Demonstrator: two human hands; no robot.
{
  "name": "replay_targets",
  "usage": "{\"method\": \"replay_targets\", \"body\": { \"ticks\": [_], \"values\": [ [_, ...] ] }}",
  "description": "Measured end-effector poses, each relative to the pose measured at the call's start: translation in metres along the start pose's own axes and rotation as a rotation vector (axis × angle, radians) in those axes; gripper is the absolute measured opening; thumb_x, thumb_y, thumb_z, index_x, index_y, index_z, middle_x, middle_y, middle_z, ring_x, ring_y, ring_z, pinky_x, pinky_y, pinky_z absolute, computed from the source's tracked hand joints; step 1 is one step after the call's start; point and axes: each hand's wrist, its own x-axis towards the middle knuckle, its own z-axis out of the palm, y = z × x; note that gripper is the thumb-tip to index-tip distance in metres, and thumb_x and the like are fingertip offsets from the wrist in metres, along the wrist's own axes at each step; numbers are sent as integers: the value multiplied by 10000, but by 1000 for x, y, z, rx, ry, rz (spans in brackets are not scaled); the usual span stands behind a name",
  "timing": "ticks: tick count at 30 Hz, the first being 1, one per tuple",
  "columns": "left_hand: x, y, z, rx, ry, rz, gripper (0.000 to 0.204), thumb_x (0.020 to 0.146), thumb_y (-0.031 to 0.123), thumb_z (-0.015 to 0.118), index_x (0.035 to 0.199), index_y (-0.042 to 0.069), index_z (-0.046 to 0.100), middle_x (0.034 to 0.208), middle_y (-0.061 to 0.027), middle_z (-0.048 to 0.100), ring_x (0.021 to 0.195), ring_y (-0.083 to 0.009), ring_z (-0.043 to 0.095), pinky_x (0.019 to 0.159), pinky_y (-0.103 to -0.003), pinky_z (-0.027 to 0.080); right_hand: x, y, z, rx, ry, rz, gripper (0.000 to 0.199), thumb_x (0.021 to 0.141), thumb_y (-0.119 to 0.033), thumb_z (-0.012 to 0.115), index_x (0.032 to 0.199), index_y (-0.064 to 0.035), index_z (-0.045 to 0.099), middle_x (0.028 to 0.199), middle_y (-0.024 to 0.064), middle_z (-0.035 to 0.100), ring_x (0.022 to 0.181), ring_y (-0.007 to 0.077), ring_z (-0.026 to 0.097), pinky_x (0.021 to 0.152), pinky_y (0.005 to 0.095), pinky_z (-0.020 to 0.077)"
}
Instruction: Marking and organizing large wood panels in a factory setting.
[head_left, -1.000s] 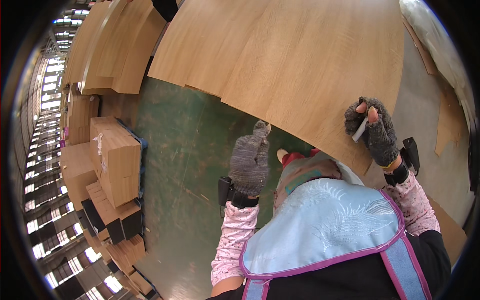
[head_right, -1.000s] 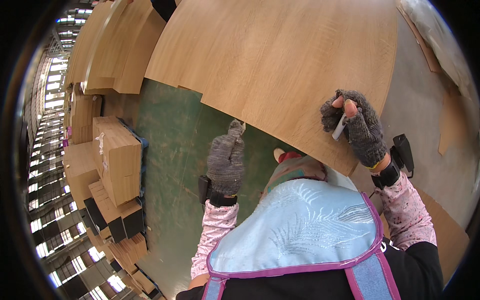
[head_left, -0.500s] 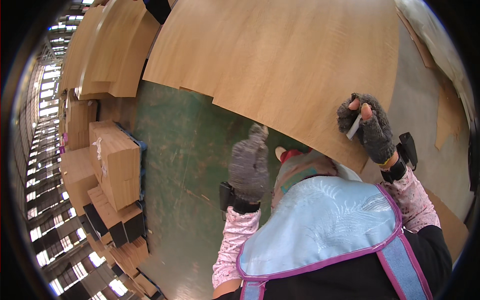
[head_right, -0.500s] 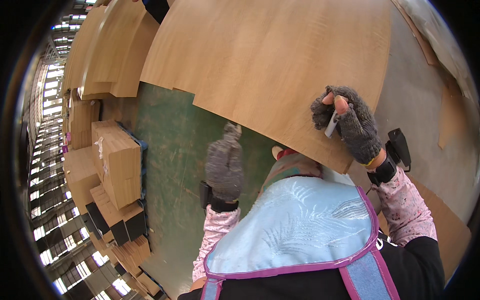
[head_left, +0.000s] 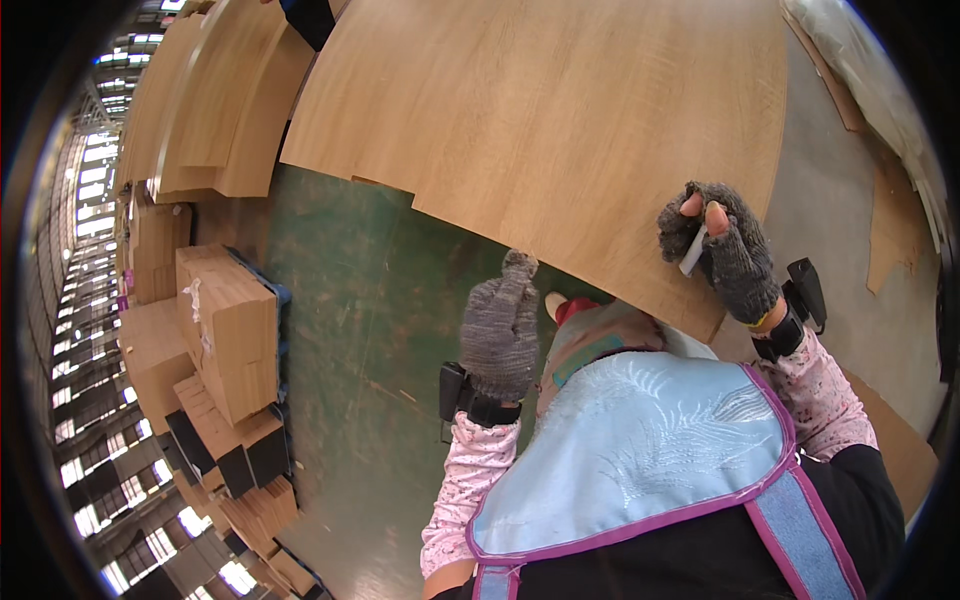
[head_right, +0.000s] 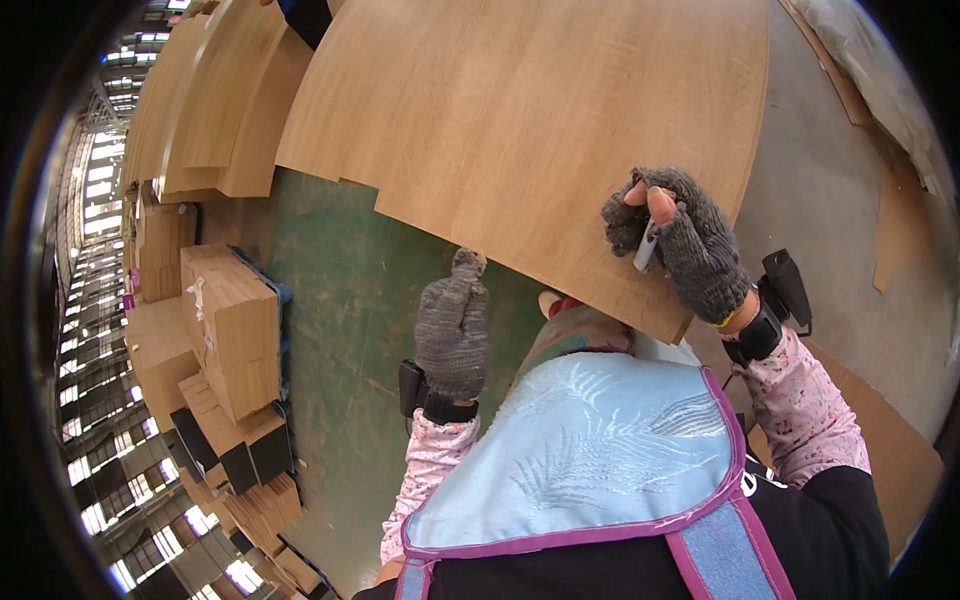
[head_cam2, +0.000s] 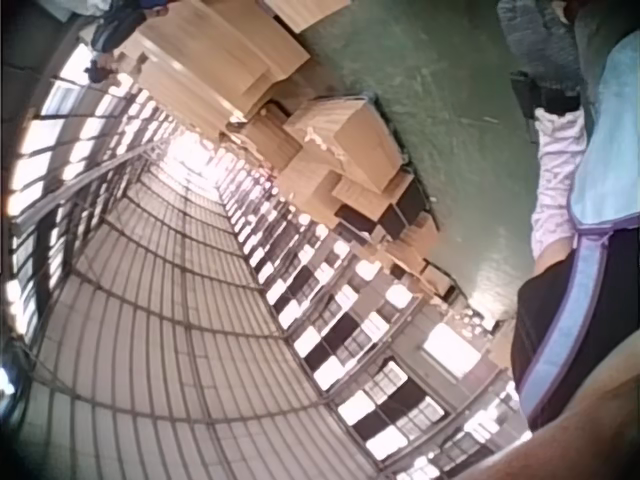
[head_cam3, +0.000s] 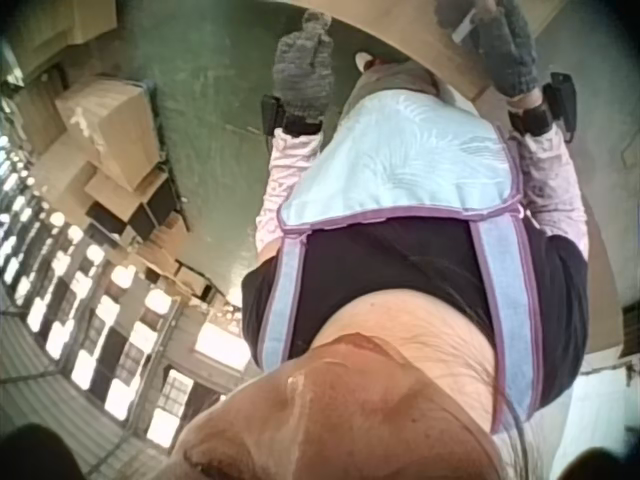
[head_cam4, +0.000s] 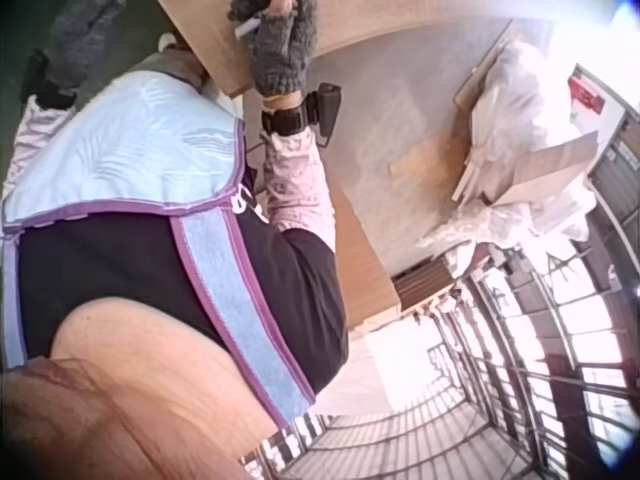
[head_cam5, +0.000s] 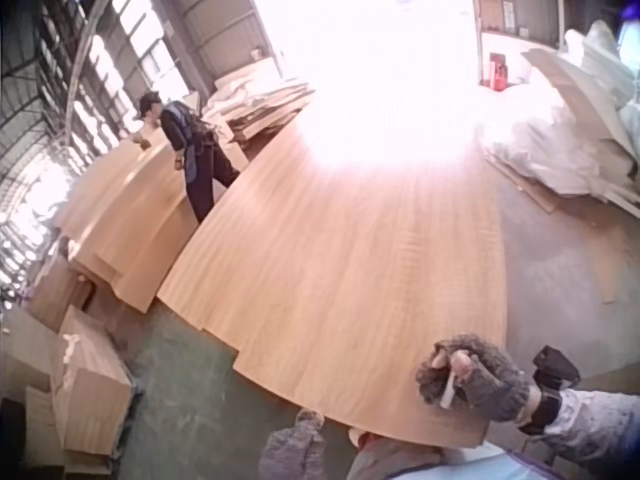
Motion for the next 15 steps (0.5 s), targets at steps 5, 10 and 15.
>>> {"method": "replay_targets", "body": {
  "ticks": [5,10,15],
  "values": [
    [-14,1,8,-68,-30,158,279,894,-1,611,1170,-9,645,1077,-179,669,952,-320,644,862,-386,503,-1,-1,0,32,-25,10,351,1012,-371,521,1050,-27,579,914,70,629,788,150,609,725,287,502],
    [5,-11,-2,-152,54,219,264,904,5,607,1164,-3,651,1096,-176,671,941,-308,643,862,-387,504,-1,-2,4,63,-42,3,348,1013,-365,519,1058,-25,577,918,71,626,802,149,603,729,290,502],
    [1,-4,-4,60,-10,-8,260,912,20,605,1168,-1,648,1132,-168,672,981,-309,642,885,-384,496,0,-1,3,34,-51,-32,336,1013,-356,521,1063,-28,576,928,77,627,801,151,601,734,296,503]
  ]
}}
